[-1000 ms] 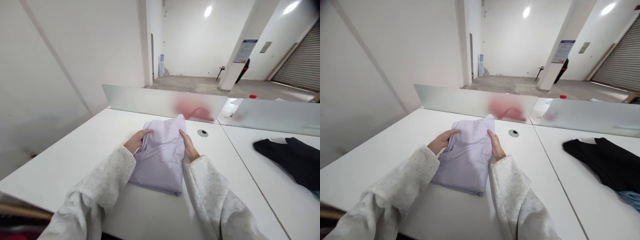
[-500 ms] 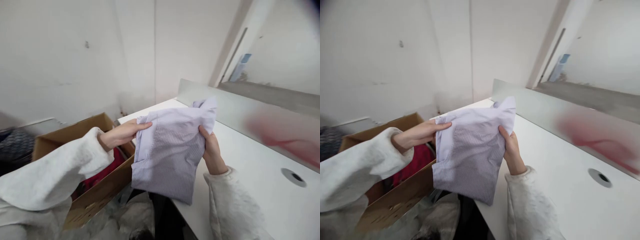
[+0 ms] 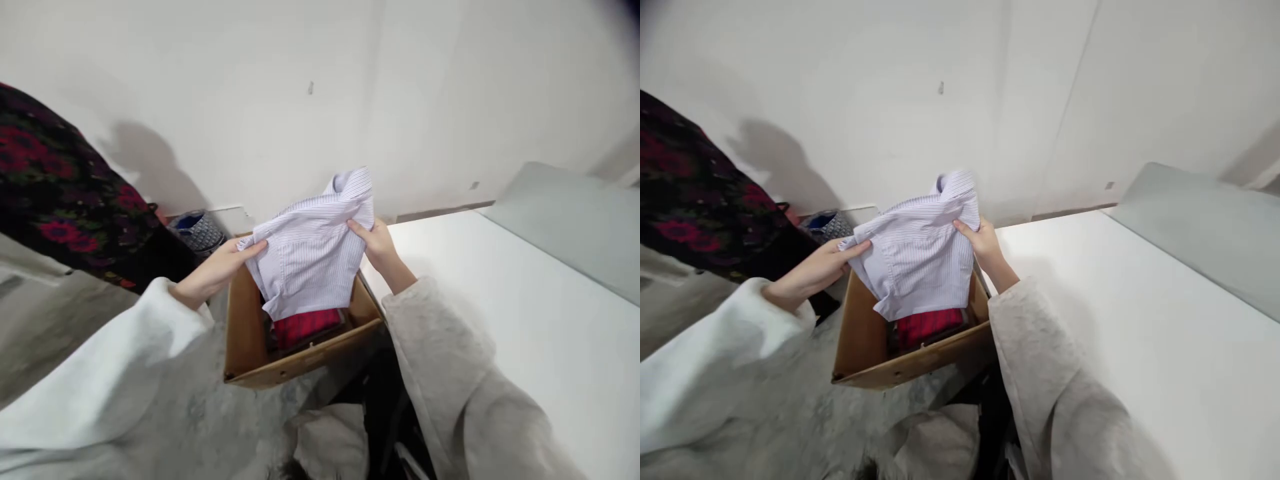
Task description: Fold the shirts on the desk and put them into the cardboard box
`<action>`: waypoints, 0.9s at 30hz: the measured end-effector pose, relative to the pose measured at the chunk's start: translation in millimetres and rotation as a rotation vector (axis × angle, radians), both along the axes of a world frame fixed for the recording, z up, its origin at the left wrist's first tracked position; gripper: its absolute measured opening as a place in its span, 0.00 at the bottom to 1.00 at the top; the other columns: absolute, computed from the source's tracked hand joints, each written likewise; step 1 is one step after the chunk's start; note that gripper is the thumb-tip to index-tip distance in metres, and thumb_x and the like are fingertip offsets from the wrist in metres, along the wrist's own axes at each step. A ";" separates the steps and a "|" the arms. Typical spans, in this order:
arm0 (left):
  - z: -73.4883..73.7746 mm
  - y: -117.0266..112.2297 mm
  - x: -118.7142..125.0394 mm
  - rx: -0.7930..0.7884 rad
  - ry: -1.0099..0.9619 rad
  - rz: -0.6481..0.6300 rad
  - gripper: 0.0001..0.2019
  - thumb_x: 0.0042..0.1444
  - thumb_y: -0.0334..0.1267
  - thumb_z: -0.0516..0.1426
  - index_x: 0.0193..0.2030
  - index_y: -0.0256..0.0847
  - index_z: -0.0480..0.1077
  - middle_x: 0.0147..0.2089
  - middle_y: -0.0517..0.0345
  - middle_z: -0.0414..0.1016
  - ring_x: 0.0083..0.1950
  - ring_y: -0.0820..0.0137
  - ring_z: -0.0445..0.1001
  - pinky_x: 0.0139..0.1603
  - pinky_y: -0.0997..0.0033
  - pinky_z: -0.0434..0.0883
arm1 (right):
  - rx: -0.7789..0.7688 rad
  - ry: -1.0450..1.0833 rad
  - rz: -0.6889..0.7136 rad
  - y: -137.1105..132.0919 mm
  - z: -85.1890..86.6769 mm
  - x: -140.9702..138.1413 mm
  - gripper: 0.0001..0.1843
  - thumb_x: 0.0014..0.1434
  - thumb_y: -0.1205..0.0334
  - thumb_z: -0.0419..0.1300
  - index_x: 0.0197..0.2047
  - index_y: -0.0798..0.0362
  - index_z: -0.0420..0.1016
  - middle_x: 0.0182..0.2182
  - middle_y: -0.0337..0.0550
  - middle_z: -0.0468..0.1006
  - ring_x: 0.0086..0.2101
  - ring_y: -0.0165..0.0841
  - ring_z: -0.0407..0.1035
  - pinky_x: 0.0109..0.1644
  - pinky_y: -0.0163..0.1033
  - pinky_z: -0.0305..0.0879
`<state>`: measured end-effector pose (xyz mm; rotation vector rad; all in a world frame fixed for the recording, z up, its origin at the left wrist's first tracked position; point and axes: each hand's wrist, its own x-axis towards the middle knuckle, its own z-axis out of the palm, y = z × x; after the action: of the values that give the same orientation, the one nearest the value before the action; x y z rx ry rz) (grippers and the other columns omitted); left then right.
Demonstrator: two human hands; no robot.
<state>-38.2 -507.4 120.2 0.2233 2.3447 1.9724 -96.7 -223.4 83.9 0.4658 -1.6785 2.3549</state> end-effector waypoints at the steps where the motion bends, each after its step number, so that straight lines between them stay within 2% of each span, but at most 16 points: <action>1: -13.5 -8.7 -3.4 0.027 -0.038 0.012 0.21 0.46 0.50 0.65 0.44 0.40 0.76 0.44 0.52 0.79 0.51 0.59 0.74 0.55 0.58 0.68 | 0.018 -0.021 0.019 -9.2 -10.7 -6.4 0.23 0.40 0.49 0.71 0.37 0.53 0.76 0.38 0.44 0.80 0.45 0.41 0.72 0.52 0.48 0.66; 3: -36.9 -20.6 -6.2 0.086 -0.119 0.019 0.22 0.45 0.49 0.65 0.45 0.39 0.76 0.45 0.52 0.79 0.50 0.61 0.74 0.55 0.60 0.68 | 0.038 -0.062 0.039 -23.4 -30.2 -15.8 0.23 0.41 0.51 0.71 0.38 0.54 0.76 0.40 0.44 0.80 0.45 0.40 0.72 0.53 0.48 0.65; 5: -54.0 -27.9 -6.0 0.143 -0.199 0.020 0.20 0.45 0.47 0.65 0.44 0.39 0.76 0.45 0.52 0.79 0.49 0.62 0.74 0.54 0.63 0.68 | 0.052 -0.106 0.058 -32.4 -45.2 -23.1 0.22 0.41 0.53 0.71 0.39 0.53 0.76 0.42 0.44 0.80 0.46 0.40 0.72 0.54 0.48 0.64; 9: -76.1 -38.7 -8.1 0.248 -0.322 -0.011 0.19 0.45 0.43 0.66 0.44 0.38 0.75 0.43 0.52 0.79 0.46 0.63 0.74 0.48 0.64 0.70 | 0.137 -0.227 0.114 -41.0 -66.1 -40.4 0.22 0.43 0.55 0.71 0.41 0.53 0.76 0.43 0.46 0.79 0.46 0.40 0.72 0.54 0.47 0.66; 12: -94.1 -43.2 -16.1 0.316 -0.348 -0.021 0.18 0.49 0.40 0.64 0.46 0.36 0.73 0.46 0.50 0.77 0.46 0.62 0.73 0.47 0.63 0.70 | 0.184 -0.333 0.110 -47.2 -87.7 -55.5 0.21 0.42 0.56 0.71 0.41 0.54 0.77 0.43 0.48 0.80 0.45 0.41 0.73 0.51 0.47 0.68; 16: -126.7 -40.1 -28.7 0.412 -0.364 0.150 0.17 0.58 0.42 0.58 0.51 0.35 0.68 0.51 0.49 0.71 0.48 0.64 0.72 0.47 0.59 0.72 | 0.202 -0.473 0.004 -57.4 -130.6 -69.5 0.22 0.38 0.57 0.71 0.38 0.55 0.77 0.39 0.47 0.81 0.42 0.42 0.74 0.47 0.46 0.70; 19: -150.4 -35.4 -35.2 0.446 -0.367 0.224 0.17 0.61 0.42 0.55 0.54 0.37 0.65 0.53 0.49 0.68 0.49 0.63 0.71 0.47 0.56 0.72 | 0.232 -0.514 -0.048 -62.3 -158.8 -74.2 0.23 0.35 0.57 0.70 0.37 0.56 0.76 0.36 0.48 0.81 0.41 0.43 0.74 0.45 0.46 0.70; 23: -170.0 -36.8 -45.4 0.492 -0.363 0.310 0.17 0.60 0.42 0.55 0.54 0.37 0.66 0.53 0.49 0.69 0.49 0.64 0.71 0.48 0.56 0.72 | 0.298 -0.461 -0.031 -61.4 -175.5 -82.4 0.27 0.40 0.52 0.67 0.44 0.55 0.74 0.44 0.49 0.79 0.45 0.41 0.72 0.47 0.44 0.69; 25: -174.7 -42.5 -51.2 0.517 -0.354 0.364 0.16 0.60 0.38 0.56 0.53 0.36 0.66 0.52 0.48 0.70 0.50 0.65 0.72 0.50 0.59 0.70 | 0.357 -0.423 -0.037 -57.2 -179.4 -88.2 0.29 0.46 0.50 0.62 0.51 0.53 0.70 0.50 0.47 0.75 0.48 0.38 0.70 0.49 0.42 0.68; 27: -177.0 -50.1 -55.4 0.546 -0.336 0.433 0.16 0.59 0.31 0.55 0.54 0.36 0.64 0.52 0.47 0.72 0.51 0.67 0.72 0.54 0.64 0.68 | 0.434 -0.397 -0.028 -50.9 -185.1 -92.4 0.29 0.52 0.49 0.58 0.56 0.51 0.67 0.52 0.47 0.73 0.49 0.36 0.70 0.50 0.41 0.67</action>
<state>-93.7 -557.5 -56.8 -0.5945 1.7097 2.5617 -189.1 -274.3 -101.2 0.0303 -2.3722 2.1583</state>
